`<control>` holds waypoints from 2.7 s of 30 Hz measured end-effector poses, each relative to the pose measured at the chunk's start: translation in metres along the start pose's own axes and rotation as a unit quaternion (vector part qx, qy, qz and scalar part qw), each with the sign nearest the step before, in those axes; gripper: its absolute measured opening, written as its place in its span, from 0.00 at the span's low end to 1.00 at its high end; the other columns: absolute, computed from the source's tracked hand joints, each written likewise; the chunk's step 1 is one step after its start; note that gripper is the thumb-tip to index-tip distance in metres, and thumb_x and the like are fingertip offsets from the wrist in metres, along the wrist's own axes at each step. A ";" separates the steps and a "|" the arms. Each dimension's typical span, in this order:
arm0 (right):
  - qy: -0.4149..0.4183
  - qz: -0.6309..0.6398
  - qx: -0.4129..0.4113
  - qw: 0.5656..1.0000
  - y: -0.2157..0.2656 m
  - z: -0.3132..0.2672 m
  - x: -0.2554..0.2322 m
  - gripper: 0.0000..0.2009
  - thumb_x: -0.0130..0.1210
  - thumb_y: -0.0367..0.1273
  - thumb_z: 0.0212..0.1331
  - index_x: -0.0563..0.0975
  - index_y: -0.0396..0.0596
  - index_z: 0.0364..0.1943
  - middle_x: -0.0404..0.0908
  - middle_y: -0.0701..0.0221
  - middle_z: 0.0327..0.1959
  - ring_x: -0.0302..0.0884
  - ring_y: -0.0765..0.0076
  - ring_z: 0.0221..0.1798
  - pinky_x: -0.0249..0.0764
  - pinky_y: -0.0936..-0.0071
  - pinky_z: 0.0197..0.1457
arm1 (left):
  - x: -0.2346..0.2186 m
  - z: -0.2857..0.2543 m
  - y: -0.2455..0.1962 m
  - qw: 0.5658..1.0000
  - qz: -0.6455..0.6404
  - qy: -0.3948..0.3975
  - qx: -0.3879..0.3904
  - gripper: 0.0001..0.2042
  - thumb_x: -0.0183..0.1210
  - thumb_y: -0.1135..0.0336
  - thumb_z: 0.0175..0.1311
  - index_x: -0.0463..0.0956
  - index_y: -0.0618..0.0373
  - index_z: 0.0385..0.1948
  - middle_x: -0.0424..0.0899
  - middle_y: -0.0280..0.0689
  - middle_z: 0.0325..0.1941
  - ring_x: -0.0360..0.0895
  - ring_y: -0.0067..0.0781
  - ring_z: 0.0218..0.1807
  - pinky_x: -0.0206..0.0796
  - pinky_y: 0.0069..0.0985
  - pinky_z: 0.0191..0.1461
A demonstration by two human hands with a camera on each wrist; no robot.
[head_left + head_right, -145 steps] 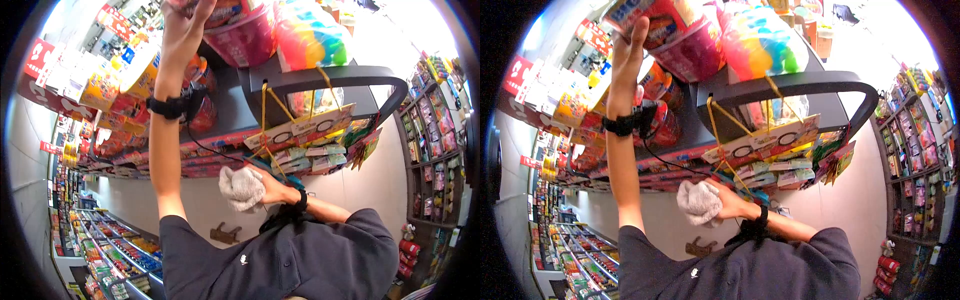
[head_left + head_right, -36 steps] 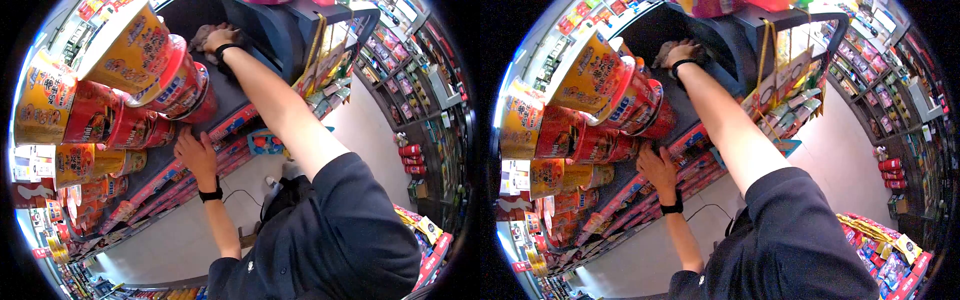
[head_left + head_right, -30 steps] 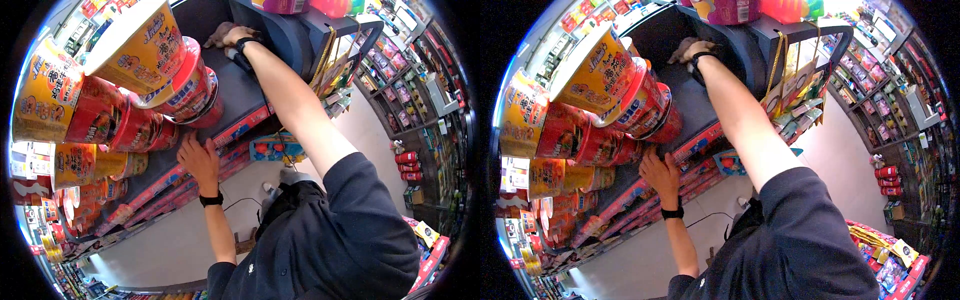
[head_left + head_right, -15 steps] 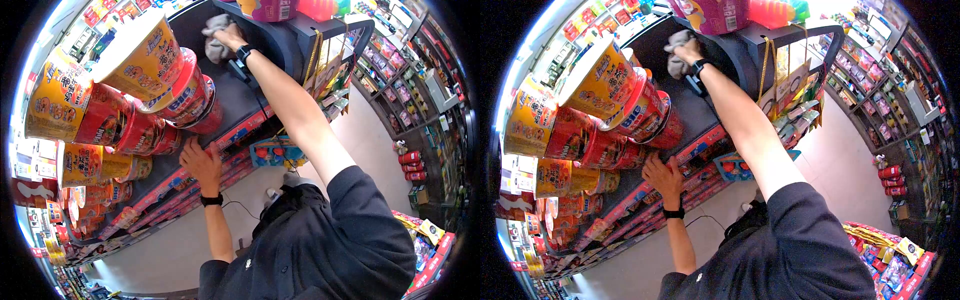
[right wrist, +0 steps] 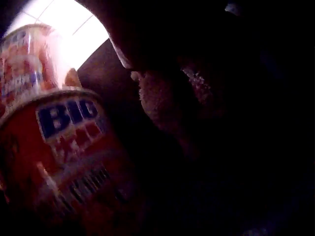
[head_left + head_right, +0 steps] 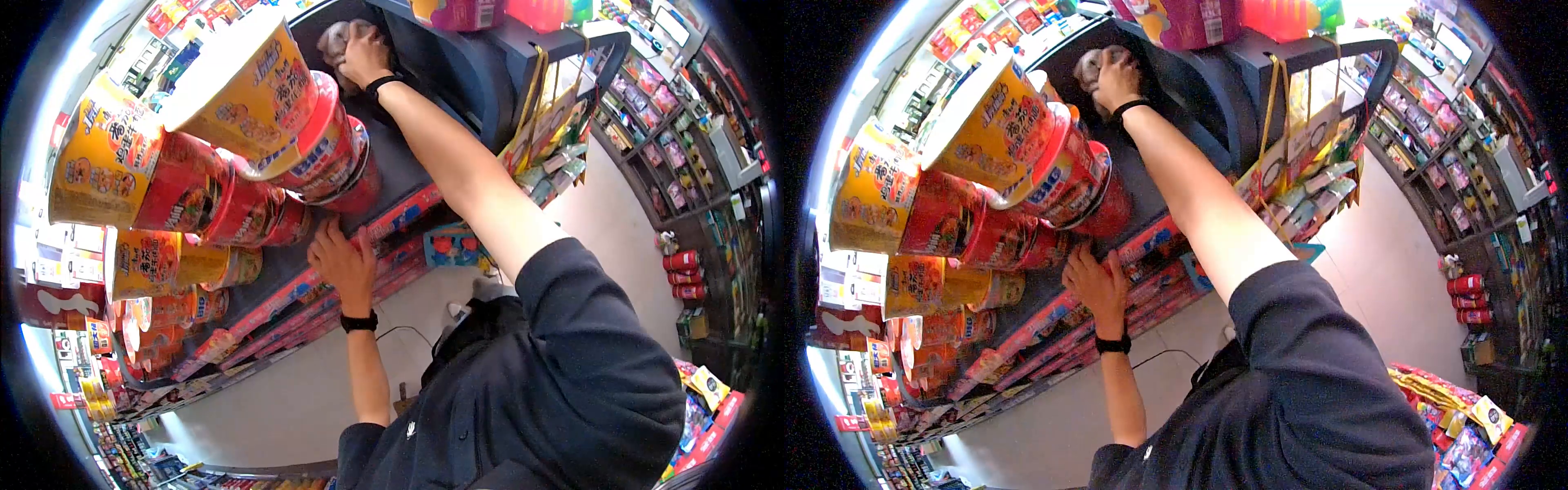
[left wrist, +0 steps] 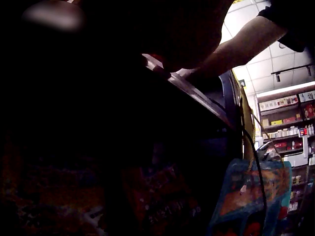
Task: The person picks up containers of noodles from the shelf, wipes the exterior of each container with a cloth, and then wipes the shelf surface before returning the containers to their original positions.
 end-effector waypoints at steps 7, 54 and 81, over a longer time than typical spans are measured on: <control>0.336 -0.007 0.126 0.933 -0.035 -0.008 -0.007 0.30 0.59 0.53 0.49 0.77 0.52 0.55 0.75 0.59 0.59 0.72 0.56 0.61 0.67 0.67 0.63 | -0.002 -0.003 0.000 1.000 -0.022 -0.017 0.010 0.22 0.52 0.52 0.64 0.71 0.60 0.51 0.73 0.43 0.53 0.68 0.45 0.53 0.53 0.40 0.59; 0.565 -0.143 -0.264 0.768 -0.020 -0.112 -0.072 0.23 0.44 0.48 0.60 0.74 0.60 0.57 0.79 0.71 0.55 0.76 0.68 0.54 0.68 0.73 0.57 | -0.009 -0.007 -0.003 0.996 0.016 -0.085 0.033 0.20 0.54 0.50 0.63 0.73 0.59 0.44 0.73 0.42 0.43 0.69 0.45 0.47 0.58 0.40 0.53; 0.138 0.297 -0.007 0.945 0.018 -0.205 -0.266 0.35 0.70 0.39 0.37 0.70 0.42 0.54 0.81 0.55 0.46 0.79 0.49 0.51 0.75 0.63 0.55 | -0.086 -0.062 -0.007 0.927 -0.370 0.003 -0.063 0.32 0.58 0.54 0.63 0.58 0.61 0.64 0.61 0.48 0.67 0.58 0.46 0.70 0.48 0.48 0.72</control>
Point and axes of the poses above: each hand's wrist, its own z-axis towards the middle knuckle, its own x-axis out of the palm, y = z × x, the point moved 3 cm from there along z, towards the middle knuckle
